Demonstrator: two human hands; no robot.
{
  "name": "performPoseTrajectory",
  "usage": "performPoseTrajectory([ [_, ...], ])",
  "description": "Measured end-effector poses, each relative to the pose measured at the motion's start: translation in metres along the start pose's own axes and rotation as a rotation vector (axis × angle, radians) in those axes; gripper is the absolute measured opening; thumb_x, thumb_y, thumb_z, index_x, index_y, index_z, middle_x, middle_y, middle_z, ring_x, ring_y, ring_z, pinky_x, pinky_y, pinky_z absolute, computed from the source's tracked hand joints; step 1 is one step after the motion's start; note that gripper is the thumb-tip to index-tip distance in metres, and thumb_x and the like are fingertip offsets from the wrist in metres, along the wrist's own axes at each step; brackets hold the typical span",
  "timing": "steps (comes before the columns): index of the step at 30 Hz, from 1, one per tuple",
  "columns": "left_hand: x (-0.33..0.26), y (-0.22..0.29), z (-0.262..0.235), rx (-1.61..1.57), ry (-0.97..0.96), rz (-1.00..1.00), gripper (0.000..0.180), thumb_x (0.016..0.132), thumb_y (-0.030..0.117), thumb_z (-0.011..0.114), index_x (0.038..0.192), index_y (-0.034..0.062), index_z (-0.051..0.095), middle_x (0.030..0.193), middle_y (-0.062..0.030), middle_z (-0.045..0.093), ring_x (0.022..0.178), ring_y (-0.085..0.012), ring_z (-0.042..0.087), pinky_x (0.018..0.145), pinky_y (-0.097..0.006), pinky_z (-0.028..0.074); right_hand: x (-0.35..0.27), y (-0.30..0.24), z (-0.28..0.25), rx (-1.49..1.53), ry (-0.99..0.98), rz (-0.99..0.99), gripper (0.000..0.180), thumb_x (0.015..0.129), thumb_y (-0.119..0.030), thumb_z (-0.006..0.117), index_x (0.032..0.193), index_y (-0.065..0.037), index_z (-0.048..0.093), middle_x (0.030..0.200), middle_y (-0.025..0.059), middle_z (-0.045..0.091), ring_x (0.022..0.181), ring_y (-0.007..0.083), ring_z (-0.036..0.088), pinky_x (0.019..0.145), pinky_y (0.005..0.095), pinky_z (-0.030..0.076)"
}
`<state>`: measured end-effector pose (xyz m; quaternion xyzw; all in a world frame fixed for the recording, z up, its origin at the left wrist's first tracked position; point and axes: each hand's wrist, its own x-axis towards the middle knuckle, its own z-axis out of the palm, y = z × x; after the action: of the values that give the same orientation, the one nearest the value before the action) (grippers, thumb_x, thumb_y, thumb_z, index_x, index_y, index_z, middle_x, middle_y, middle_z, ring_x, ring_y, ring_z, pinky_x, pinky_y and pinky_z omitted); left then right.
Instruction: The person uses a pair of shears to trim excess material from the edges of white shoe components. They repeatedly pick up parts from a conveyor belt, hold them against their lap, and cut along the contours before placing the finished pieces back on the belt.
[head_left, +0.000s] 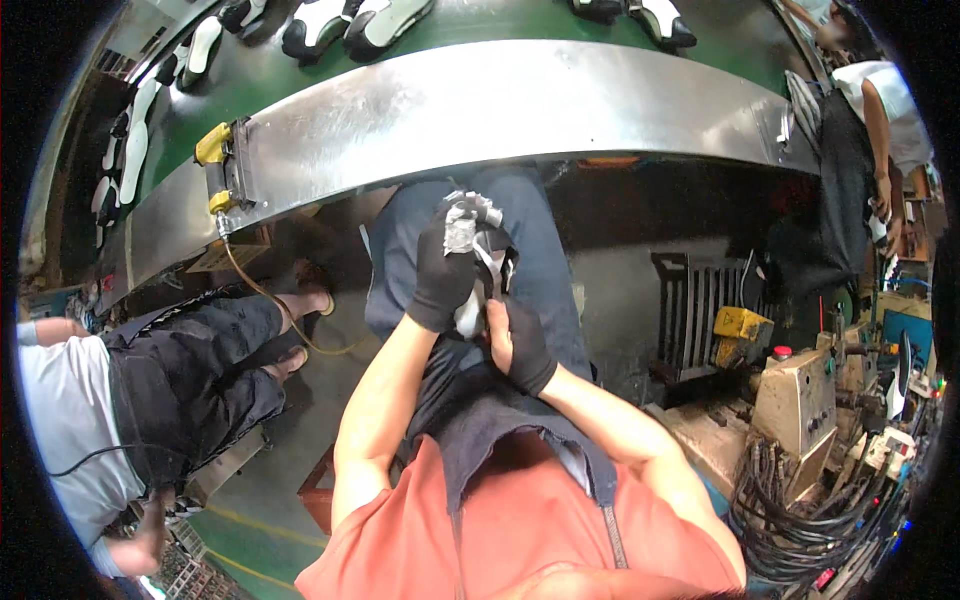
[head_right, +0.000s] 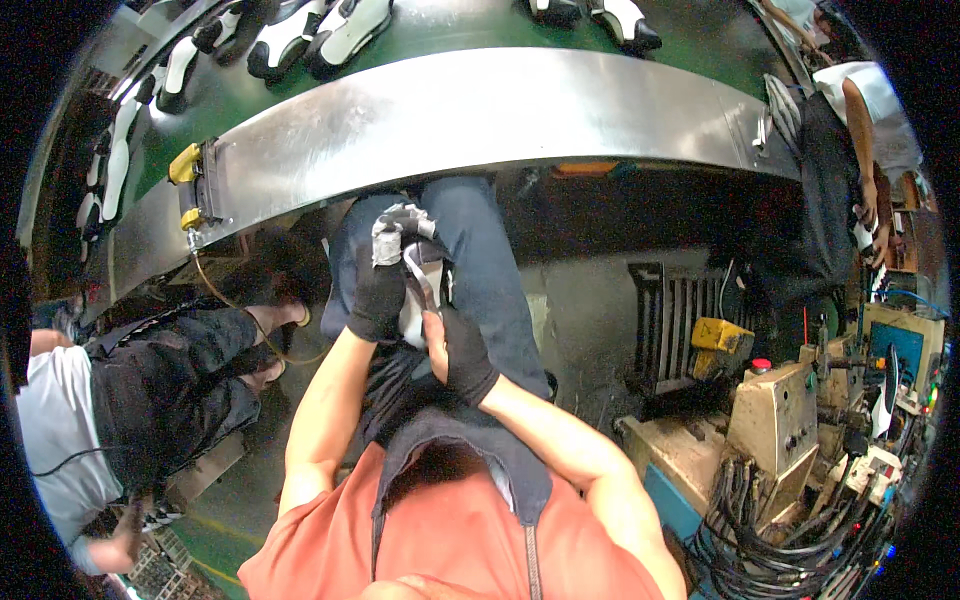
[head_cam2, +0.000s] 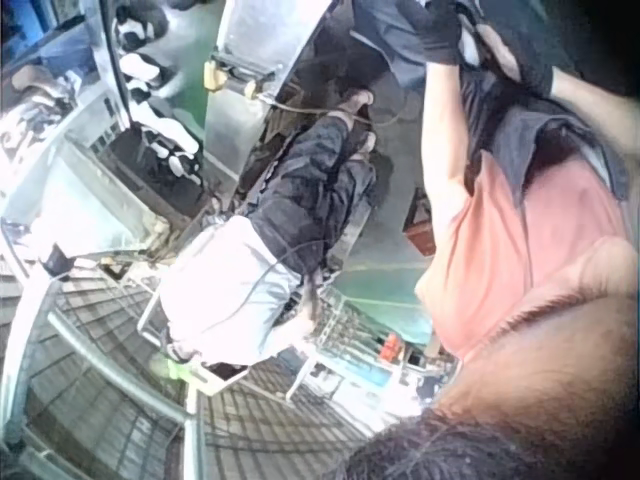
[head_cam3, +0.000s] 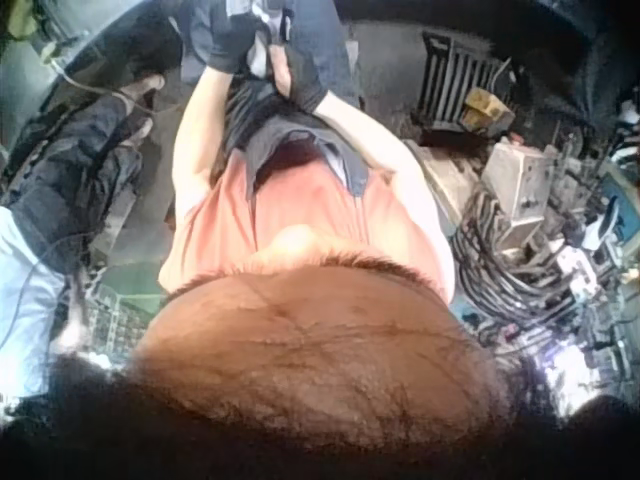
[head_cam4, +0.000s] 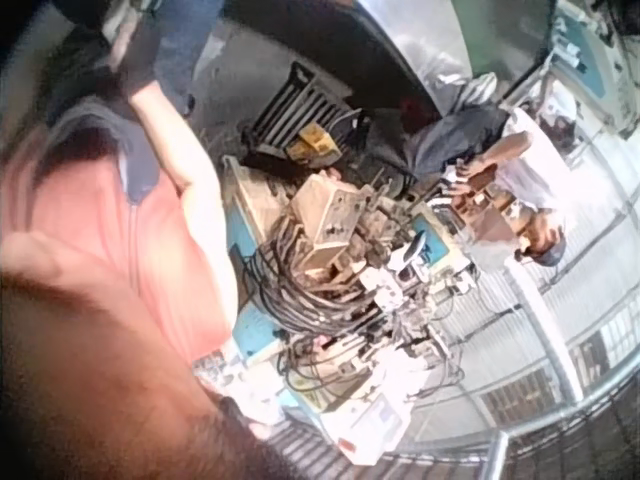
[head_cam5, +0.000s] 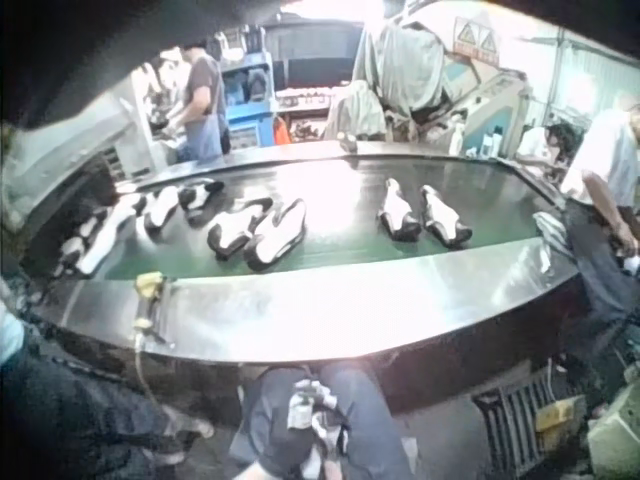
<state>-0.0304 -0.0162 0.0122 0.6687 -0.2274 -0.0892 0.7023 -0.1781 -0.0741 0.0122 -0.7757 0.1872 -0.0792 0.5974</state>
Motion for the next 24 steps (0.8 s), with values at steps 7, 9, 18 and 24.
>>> performPoseTrajectory([
  [7,-0.007,0.024,0.004,-0.217,0.007,-0.105,0.033,0.093,0.021,0.039,0.095,0.0009,0.065,0.095,-0.0095,0.067,0.098,-0.0233,0.06,0.092,-0.036,0.043,0.019,-0.003,-0.063,0.462,-0.552,0.417,0.042,0.1,-0.037,0.037,0.112,-0.002,0.057,0.103,0.0042,0.058,0.084,0.0114,0.057,0.079,0.024,0.047],
  [9,-0.006,0.024,0.003,-0.027,-0.089,-0.022,0.037,0.095,0.025,0.037,0.094,0.0013,0.066,0.097,-0.0095,0.066,0.102,-0.0235,0.057,0.096,-0.038,0.039,0.03,-0.033,-0.08,0.458,-0.573,0.845,0.041,0.099,-0.039,0.037,0.098,-0.005,0.06,0.092,0.0044,0.059,0.072,0.014,0.058,0.068,0.0273,0.048],
  [18,-0.045,0.043,-0.017,-0.456,-0.139,-0.249,0.052,0.094,0.044,0.04,0.113,0.0004,0.059,0.108,-0.0111,0.062,0.106,-0.0239,0.055,0.098,-0.04,0.038,-0.021,0.006,-0.006,-0.002,-0.101,-0.29,0.028,0.095,-0.019,0.039,0.103,0.0,0.059,0.083,0.0177,0.06,0.076,0.0302,0.059,0.069,0.038,0.046],
  [24,-0.153,0.004,-0.025,-0.176,-0.099,-0.229,0.068,0.089,0.041,0.051,0.139,0.0009,0.03,0.141,-0.0156,0.034,0.129,-0.0263,0.036,0.108,-0.039,0.026,-0.078,0.049,-0.062,-0.095,-0.775,-0.262,0.045,0.072,-0.02,0.066,0.115,-0.01,0.057,0.115,0.0173,0.056,0.104,0.0348,0.055,0.086,0.0424,0.045],
])
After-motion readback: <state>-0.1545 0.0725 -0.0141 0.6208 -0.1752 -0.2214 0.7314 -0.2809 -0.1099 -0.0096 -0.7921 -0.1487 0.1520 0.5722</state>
